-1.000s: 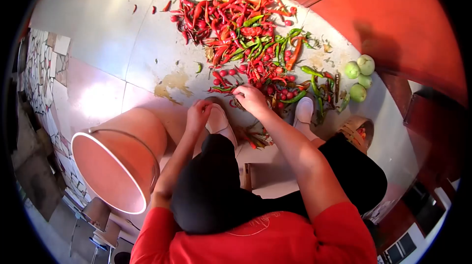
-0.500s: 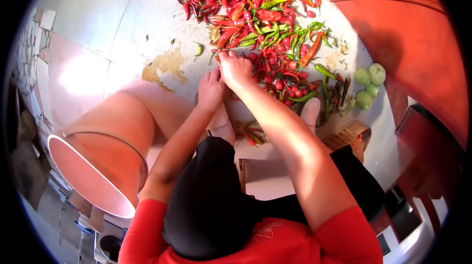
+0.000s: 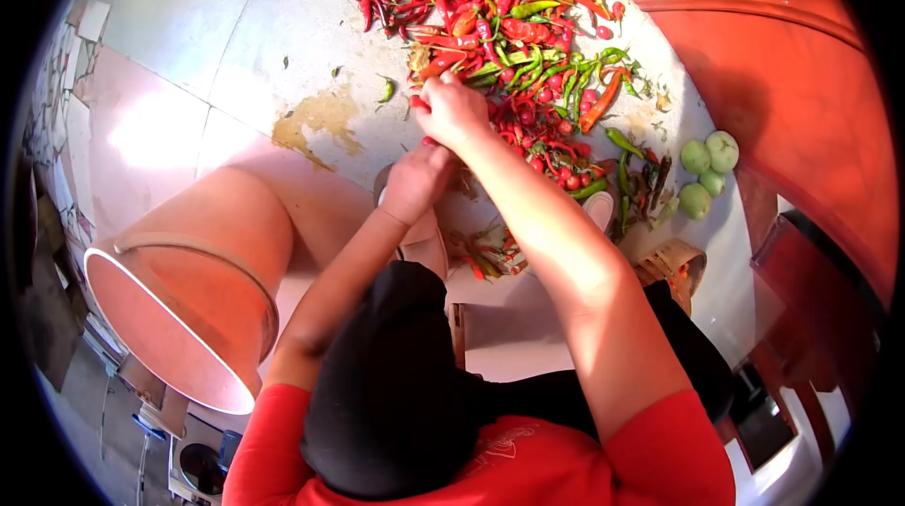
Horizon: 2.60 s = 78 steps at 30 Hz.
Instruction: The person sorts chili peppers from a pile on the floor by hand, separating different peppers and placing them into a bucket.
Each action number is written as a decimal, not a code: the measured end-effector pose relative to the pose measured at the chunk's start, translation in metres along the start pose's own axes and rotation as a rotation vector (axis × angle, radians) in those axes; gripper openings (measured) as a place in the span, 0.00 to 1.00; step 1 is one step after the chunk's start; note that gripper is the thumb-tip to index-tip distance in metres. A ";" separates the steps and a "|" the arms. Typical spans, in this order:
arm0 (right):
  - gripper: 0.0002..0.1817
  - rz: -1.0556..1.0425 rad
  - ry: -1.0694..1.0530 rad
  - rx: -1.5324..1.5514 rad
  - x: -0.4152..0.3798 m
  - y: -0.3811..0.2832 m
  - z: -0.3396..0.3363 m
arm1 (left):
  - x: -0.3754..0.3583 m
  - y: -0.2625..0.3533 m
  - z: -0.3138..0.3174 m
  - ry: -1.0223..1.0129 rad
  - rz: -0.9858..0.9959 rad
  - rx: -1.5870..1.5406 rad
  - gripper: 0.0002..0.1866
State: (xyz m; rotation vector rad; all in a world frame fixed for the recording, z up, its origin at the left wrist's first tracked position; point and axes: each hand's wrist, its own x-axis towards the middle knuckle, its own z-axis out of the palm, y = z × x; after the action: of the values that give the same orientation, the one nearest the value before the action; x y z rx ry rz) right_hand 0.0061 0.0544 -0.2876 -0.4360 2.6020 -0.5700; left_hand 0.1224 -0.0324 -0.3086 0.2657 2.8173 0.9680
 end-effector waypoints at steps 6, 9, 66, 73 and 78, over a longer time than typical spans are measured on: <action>0.07 0.329 -0.159 1.339 -0.027 0.057 -0.052 | -0.007 -0.009 -0.022 -0.139 -0.721 -1.361 0.11; 0.10 0.390 -0.264 1.691 -0.045 0.067 -0.061 | -0.012 -0.005 -0.029 -0.180 -0.825 -1.768 0.12; 0.15 -0.032 -0.078 0.053 -0.042 0.058 0.009 | 0.000 -0.020 -0.042 -0.235 -0.382 -0.770 0.13; 0.13 0.038 -0.146 0.045 -0.040 0.061 0.016 | 0.004 -0.056 -0.068 -0.082 -0.872 -1.085 0.09; 0.11 0.153 -0.103 0.616 -0.057 0.065 -0.011 | 0.011 -0.063 -0.034 -0.120 -0.462 -0.140 0.16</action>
State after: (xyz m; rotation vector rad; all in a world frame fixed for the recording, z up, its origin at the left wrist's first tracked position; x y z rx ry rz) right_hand 0.0358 0.1364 -0.2888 -0.0603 2.1842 -1.1986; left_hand 0.0974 -0.0992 -0.3225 -0.3198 2.5149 0.9894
